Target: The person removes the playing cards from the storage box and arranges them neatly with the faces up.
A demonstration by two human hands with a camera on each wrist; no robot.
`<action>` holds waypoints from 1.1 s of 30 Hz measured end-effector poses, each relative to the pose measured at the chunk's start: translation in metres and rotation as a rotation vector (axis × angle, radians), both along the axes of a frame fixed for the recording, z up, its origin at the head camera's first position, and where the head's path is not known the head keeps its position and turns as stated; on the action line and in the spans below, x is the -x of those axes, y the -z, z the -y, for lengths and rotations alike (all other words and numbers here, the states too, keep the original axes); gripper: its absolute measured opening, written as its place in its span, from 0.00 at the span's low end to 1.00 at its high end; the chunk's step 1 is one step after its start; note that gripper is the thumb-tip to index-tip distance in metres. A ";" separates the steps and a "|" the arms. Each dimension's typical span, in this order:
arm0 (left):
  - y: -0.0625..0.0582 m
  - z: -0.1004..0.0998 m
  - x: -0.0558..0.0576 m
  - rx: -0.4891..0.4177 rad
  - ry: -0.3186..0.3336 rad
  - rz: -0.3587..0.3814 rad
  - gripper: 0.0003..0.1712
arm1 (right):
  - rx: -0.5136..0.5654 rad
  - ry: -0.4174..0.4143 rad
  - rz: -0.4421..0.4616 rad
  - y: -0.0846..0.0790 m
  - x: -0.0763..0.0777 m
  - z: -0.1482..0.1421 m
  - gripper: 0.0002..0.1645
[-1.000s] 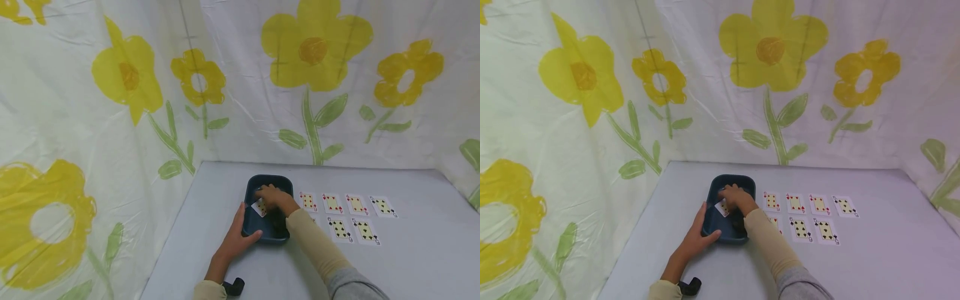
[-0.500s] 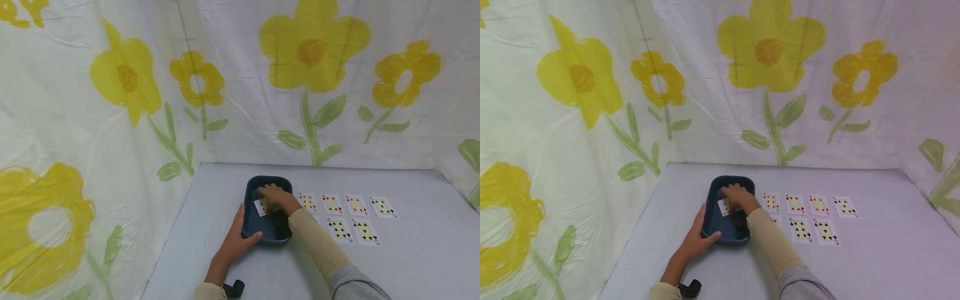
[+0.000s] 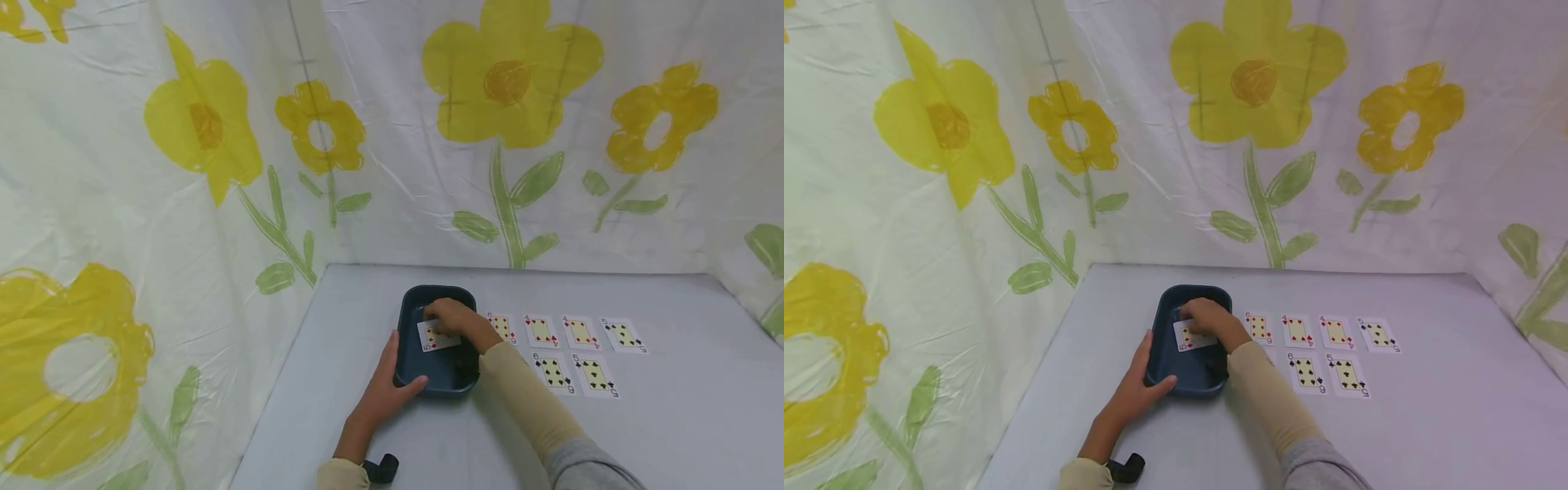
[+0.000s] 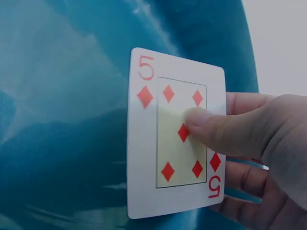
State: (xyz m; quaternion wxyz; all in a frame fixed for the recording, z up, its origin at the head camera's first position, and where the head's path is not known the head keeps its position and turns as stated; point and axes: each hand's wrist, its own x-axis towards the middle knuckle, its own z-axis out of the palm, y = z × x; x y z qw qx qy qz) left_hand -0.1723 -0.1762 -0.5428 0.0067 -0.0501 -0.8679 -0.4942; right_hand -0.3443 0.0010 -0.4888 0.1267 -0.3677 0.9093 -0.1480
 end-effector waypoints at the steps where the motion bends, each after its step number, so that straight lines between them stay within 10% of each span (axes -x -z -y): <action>1: 0.000 0.000 0.000 0.000 0.001 0.000 0.61 | 0.013 -0.004 0.002 -0.003 -0.001 -0.001 0.12; 21: -0.003 -0.003 -0.004 -0.001 -0.016 0.007 0.60 | 0.177 -0.046 0.001 -0.022 -0.022 -0.028 0.05; 33: -0.003 -0.005 -0.004 0.035 -0.041 0.020 0.62 | 0.469 0.066 0.107 -0.031 -0.043 -0.063 0.05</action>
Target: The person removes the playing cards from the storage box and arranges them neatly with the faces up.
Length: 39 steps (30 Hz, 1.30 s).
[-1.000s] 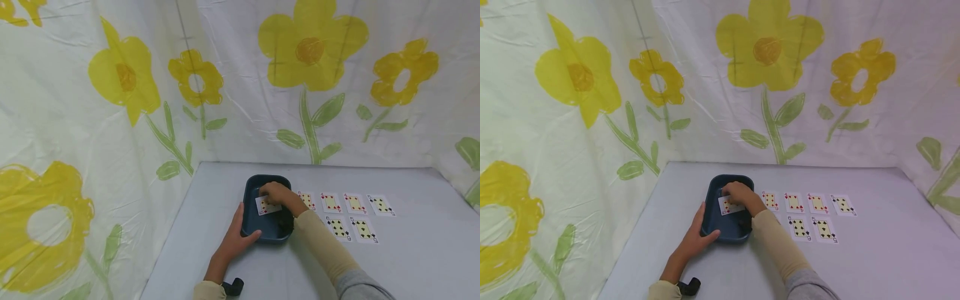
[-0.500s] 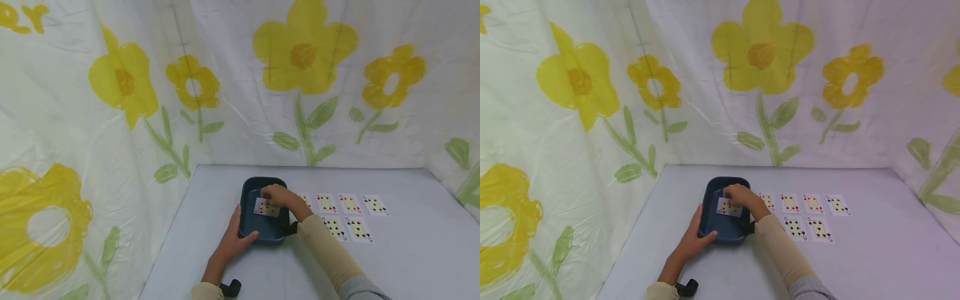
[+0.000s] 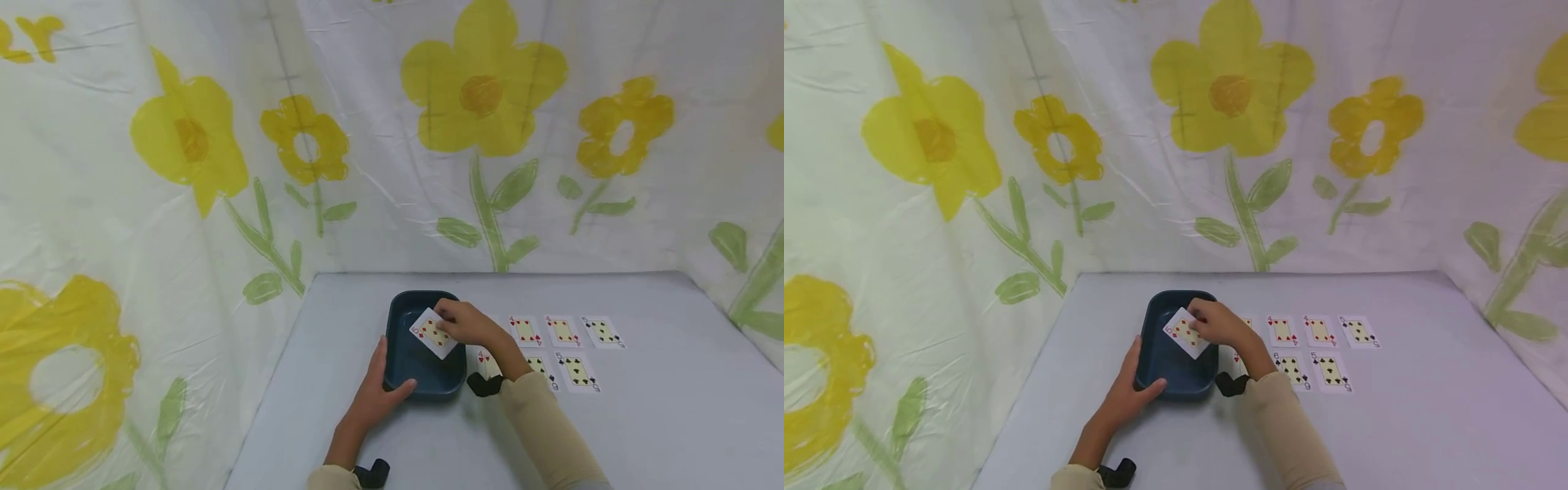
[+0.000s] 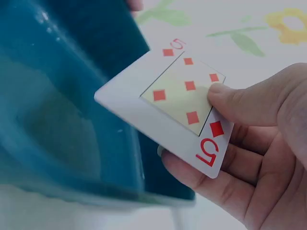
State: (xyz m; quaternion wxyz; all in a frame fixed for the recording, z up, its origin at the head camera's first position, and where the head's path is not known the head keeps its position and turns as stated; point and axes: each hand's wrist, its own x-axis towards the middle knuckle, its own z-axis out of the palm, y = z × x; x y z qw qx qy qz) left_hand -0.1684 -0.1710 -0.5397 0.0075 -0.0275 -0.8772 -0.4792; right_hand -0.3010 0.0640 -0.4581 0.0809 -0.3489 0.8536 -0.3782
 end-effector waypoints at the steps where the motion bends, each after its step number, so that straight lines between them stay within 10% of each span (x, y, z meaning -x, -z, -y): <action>1: 0.000 0.000 0.000 0.000 -0.004 0.000 0.62 | 0.023 0.010 0.016 0.000 -0.002 -0.004 0.05; 18: 0.002 0.006 0.000 -0.012 0.000 -0.023 0.61 | 0.242 0.245 0.159 0.015 -0.033 -0.093 0.14; 39: 0.003 0.012 0.000 -0.007 -0.009 -0.024 0.61 | -0.043 0.678 0.175 0.038 -0.061 -0.219 0.28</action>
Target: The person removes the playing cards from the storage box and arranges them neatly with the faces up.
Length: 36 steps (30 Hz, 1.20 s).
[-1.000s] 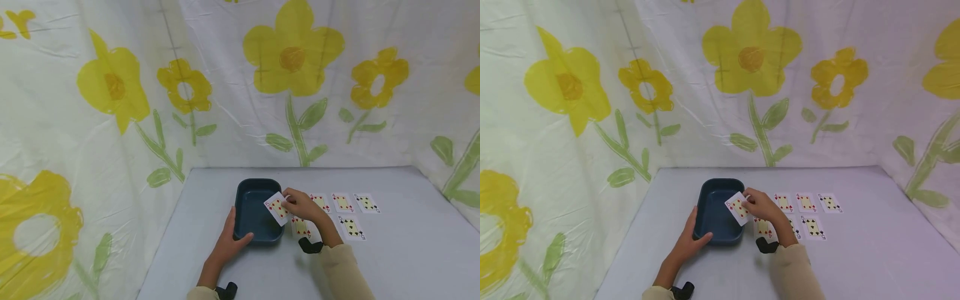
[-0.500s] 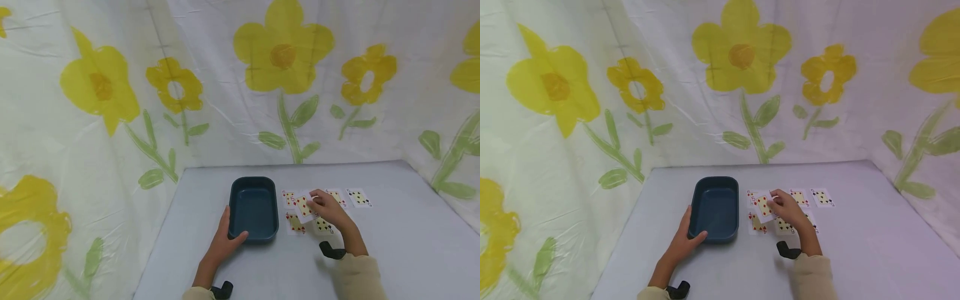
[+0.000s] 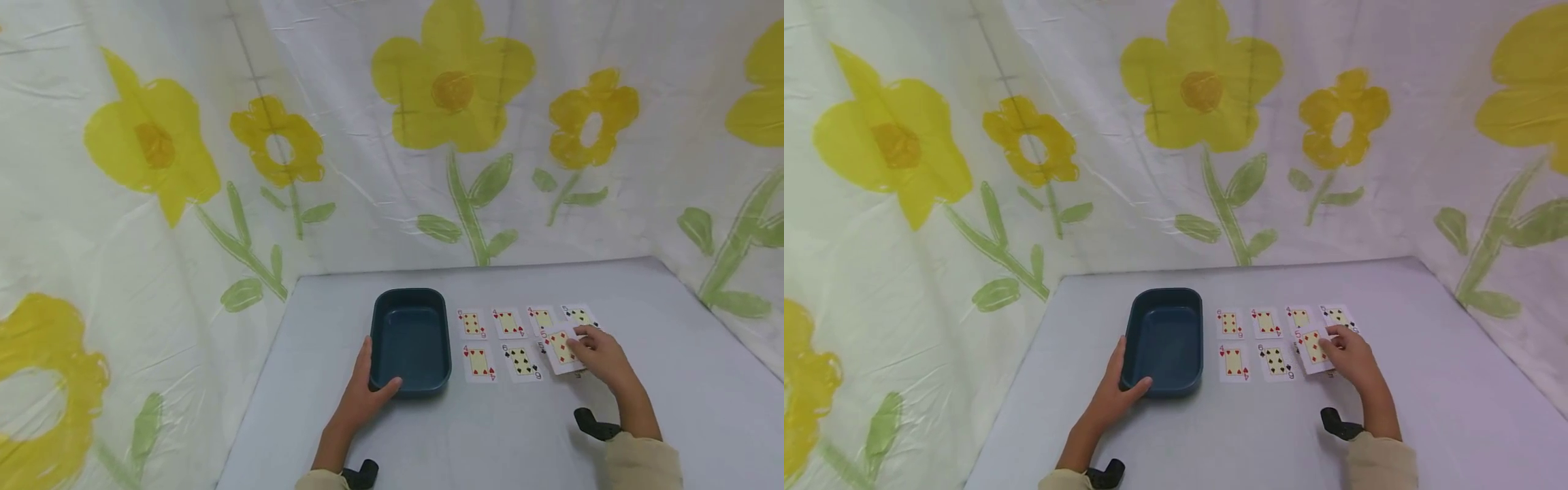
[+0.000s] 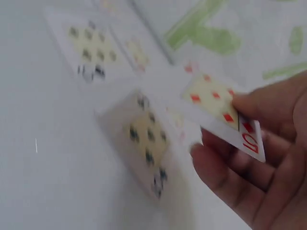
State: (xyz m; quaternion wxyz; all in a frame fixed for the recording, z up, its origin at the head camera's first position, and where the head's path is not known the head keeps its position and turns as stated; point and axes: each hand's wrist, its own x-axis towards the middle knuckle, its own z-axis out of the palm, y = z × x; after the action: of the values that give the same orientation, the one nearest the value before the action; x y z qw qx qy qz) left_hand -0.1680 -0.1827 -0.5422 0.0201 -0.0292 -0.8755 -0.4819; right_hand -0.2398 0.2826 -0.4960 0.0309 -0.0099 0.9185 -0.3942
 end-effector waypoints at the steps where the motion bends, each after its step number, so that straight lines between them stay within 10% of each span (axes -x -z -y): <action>1: 0.000 0.001 0.000 -0.003 -0.001 0.001 0.61 | -0.024 0.036 0.008 0.001 -0.001 -0.005 0.28; 12: -0.001 0.007 -0.002 -0.001 0.004 -0.001 0.61 | -0.185 0.307 0.113 0.011 0.000 -0.030 0.27; 36: -0.003 0.018 -0.008 -0.010 -0.010 0.006 0.62 | -0.273 0.375 0.064 0.028 0.006 -0.011 0.22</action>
State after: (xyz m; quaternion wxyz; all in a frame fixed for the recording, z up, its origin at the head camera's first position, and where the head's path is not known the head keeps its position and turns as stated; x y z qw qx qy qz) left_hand -0.1601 -0.2007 -0.5390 0.0199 -0.0231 -0.8732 -0.4864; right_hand -0.2460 0.2935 -0.5240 -0.0126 0.1776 0.9476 -0.2651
